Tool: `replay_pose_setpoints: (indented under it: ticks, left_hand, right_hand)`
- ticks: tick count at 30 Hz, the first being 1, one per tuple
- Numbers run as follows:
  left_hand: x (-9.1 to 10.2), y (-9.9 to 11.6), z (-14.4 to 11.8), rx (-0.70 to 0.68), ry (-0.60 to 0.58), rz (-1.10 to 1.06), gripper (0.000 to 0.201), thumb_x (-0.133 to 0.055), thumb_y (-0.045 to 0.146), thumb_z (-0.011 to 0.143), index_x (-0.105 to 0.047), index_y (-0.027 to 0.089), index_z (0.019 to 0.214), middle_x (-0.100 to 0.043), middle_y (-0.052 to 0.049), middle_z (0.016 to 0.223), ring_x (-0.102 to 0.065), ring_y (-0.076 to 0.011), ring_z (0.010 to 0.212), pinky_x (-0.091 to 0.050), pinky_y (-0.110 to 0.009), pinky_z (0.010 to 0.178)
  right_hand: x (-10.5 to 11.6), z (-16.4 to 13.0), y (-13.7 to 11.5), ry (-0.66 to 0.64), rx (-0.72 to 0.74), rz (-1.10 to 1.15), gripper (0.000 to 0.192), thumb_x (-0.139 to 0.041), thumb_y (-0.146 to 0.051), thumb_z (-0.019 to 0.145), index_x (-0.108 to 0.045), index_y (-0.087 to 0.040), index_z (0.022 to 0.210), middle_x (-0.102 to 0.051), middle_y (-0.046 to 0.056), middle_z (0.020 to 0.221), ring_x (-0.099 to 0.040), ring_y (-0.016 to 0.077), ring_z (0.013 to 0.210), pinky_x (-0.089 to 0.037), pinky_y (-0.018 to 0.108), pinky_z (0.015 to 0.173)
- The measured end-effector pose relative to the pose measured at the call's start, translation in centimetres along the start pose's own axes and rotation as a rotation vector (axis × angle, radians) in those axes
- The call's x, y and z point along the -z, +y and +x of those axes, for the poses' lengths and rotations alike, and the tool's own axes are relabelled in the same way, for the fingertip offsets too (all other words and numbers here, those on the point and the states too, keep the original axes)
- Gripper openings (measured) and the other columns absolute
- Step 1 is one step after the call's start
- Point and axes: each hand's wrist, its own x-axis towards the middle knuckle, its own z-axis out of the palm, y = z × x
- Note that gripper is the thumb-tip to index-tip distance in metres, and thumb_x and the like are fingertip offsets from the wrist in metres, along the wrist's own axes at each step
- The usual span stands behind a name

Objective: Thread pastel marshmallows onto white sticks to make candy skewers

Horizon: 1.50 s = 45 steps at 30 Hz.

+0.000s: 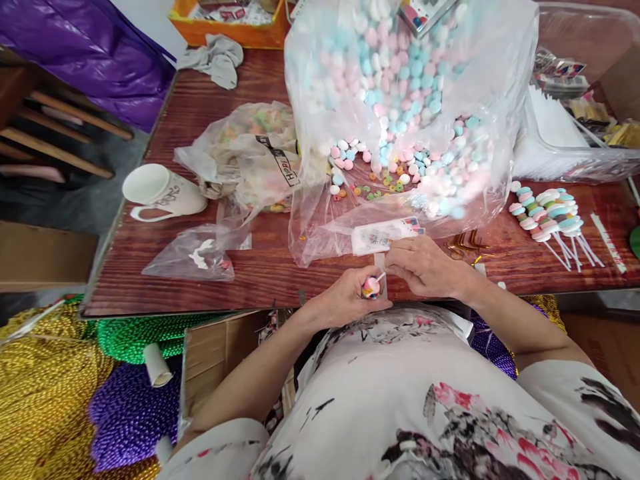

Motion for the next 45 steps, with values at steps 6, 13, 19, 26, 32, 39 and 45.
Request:
replay_pose_setpoints:
  ticks: [6, 13, 19, 26, 32, 39, 45]
  left_hand:
    - [0.4, -0.3, -0.3, 0.197, 0.141, -0.314, 0.045, -0.078, 0.030, 0.067, -0.045, 0.021, 0.095, -0.048, 0.011, 0.059, -0.043, -0.0049, 0.037, -0.031, -0.015, 0.034]
    - [-0.6, -1.2, 1.2, 0.060, 0.210, -0.436, 0.052, -0.074, 0.017, 0.060, -0.042, 0.021, 0.100, -0.053, 0.011, 0.067, -0.047, -0.0042, 0.042, -0.040, -0.016, 0.040]
    - [-1.4, -1.8, 2.1, -0.056, 0.381, -0.290, 0.049, -0.065, 0.009, 0.058, -0.044, 0.020, 0.101, -0.051, 0.009, 0.073, -0.047, -0.0051, 0.055, -0.040, -0.017, 0.051]
    - [-1.9, -2.7, 2.7, -0.119, 0.531, 0.117, 0.049, -0.063, 0.013, 0.067, -0.044, 0.019, 0.113, -0.055, 0.005, 0.073, -0.049, -0.0112, 0.063, -0.038, -0.023, 0.060]
    - [-1.2, -3.3, 2.4, -0.126, 0.483, 0.338, 0.044, -0.059, 0.017, 0.074, -0.046, 0.020, 0.117, -0.059, 0.003, 0.075, -0.055, -0.0148, 0.064, -0.037, -0.025, 0.060]
    - [-0.6, -3.7, 1.9, -0.197, 0.369, 0.436, 0.008, -0.051, 0.022, 0.087, -0.057, 0.018, 0.092, -0.066, -0.003, 0.081, -0.058, -0.0174, 0.071, -0.038, -0.027, 0.064]
    - [-0.2, -3.2, 1.3, -0.153, 0.311, 0.291, 0.015, -0.061, 0.032, 0.085, -0.062, 0.017, 0.089, -0.062, 0.001, 0.073, -0.053, -0.0141, 0.066, -0.037, -0.023, 0.061]
  right_hand:
    - [-0.8, -0.6, -1.0, 0.395, -0.202, -0.006, 0.016, -0.054, -0.018, 0.089, -0.064, -0.025, 0.100, -0.065, 0.008, 0.102, -0.056, 0.0224, 0.093, -0.043, 0.040, 0.083]
    - [-5.7, 0.1, -3.5, 0.534, -0.294, 0.224, 0.009, -0.057, -0.020, 0.088, -0.066, -0.023, 0.088, -0.066, 0.005, 0.083, -0.060, 0.0173, 0.078, -0.049, 0.034, 0.071]
    - [-6.9, 0.4, -3.5, 0.616, -0.335, 0.249, 0.006, -0.060, -0.017, 0.085, -0.065, -0.021, 0.085, -0.067, 0.005, 0.084, -0.061, 0.0179, 0.081, -0.049, 0.034, 0.074]
    - [-7.0, 0.4, -2.9, 0.525, -0.504, 0.643, 0.011, -0.063, -0.022, 0.083, -0.057, -0.020, 0.073, -0.058, -0.002, 0.073, -0.053, 0.0131, 0.070, -0.043, 0.028, 0.068]
    - [-6.4, 0.2, -3.2, 0.388, -0.447, 0.410, 0.014, -0.053, -0.018, 0.087, -0.050, -0.021, 0.073, -0.053, 0.000, 0.073, -0.048, 0.0150, 0.072, -0.039, 0.030, 0.070]
    - [-3.9, 0.0, -2.7, 0.471, -0.426, 0.261, 0.015, -0.053, -0.019, 0.089, -0.049, -0.022, 0.076, -0.052, 0.000, 0.074, -0.049, 0.0152, 0.071, -0.040, 0.031, 0.068]
    - [-1.9, 0.0, -1.8, 0.815, -0.519, 0.188, 0.015, -0.058, -0.026, 0.089, -0.060, -0.024, 0.103, -0.060, 0.007, 0.099, -0.057, 0.0172, 0.079, -0.049, 0.035, 0.074]
